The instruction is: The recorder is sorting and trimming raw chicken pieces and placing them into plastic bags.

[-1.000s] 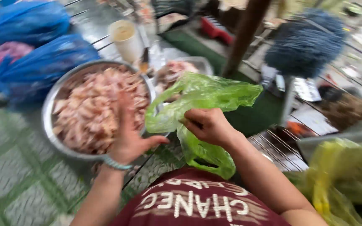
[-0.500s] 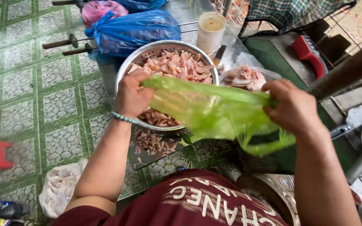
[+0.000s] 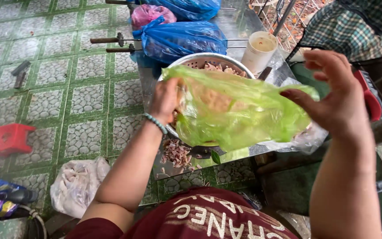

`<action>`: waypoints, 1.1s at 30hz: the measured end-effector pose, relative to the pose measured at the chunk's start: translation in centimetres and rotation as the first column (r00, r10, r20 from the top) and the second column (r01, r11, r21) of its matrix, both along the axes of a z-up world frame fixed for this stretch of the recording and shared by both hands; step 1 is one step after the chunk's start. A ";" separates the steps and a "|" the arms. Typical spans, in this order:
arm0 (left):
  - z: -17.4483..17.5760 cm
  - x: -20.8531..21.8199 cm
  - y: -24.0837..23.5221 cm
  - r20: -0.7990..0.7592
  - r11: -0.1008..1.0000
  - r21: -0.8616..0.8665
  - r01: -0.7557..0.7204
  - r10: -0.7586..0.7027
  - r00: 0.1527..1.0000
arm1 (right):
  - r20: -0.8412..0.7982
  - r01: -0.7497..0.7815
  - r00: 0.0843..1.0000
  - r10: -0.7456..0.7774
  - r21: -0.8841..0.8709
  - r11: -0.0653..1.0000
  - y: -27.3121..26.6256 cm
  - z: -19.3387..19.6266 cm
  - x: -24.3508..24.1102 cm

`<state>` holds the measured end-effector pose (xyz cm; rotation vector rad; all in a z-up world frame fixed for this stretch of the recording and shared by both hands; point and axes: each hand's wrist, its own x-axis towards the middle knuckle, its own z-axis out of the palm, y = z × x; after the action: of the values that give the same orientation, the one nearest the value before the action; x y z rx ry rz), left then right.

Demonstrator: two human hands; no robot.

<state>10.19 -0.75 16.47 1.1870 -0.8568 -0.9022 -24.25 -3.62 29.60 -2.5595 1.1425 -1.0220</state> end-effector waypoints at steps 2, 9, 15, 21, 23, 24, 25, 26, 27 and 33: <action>0.5 -1.2 0.8 -0.091 0.998 0.032 0.058 -0.055 0.994 | 0.109 -0.126 0.985 0.137 -0.106 0.986 1.4 -1.1 3.8; 2.1 1.0 3.3 -0.631 0.922 -0.330 0.201 -0.374 0.679 | -0.392 -0.024 0.864 0.316 0.596 0.803 -2.4 -13.4 9.3; 9.3 -0.4 4.5 -0.628 0.907 -0.421 0.022 -0.309 0.714 | 0.040 -0.217 0.962 0.269 0.706 0.674 -13.3 -17.3 2.1; 6.6 -4.4 -6.8 -0.297 0.934 -0.289 0.210 -0.296 0.908 | 0.441 -0.418 0.891 0.109 0.702 0.576 -26.3 -14.9 -6.3; 5.2 -6.5 -11.9 -0.140 0.940 -0.249 0.234 -0.274 0.952 | 0.557 -0.480 0.830 0.033 0.682 0.551 -29.8 -15.8 -9.8; 5.7 -8.3 -14.0 0.006 0.981 -0.124 0.152 -0.152 0.988 | 0.609 -0.510 0.793 -0.004 0.668 0.542 -31.8 -16.7 -11.0; 6.3 -10.0 -16.1 0.166 0.999 -0.013 0.045 -0.042 0.985 | 0.658 -0.540 0.752 -0.041 0.651 0.534 -34.5 -16.9 -10.8; 4.2 -10.1 -18.6 0.165 0.999 -0.017 0.041 -0.038 0.986 | 0.658 -0.541 0.753 -0.036 0.649 0.535 -35.0 -18.1 -11.0; 2.0 -10.2 -21.2 0.471 0.996 -0.055 -0.064 0.082 0.878 | 0.533 -0.411 0.841 -0.093 0.741 0.530 -35.6 -19.4 -11.1; 2.1 -16.8 -21.9 0.918 0.940 -0.022 -0.340 0.154 0.365 | 0.068 -0.040 0.997 -0.034 0.848 0.528 -31.4 -21.4 -9.5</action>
<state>-6.64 -22.66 18.56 1.9678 -1.4330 0.0597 -33.79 -35.04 8.23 -1.6845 1.1968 -0.3508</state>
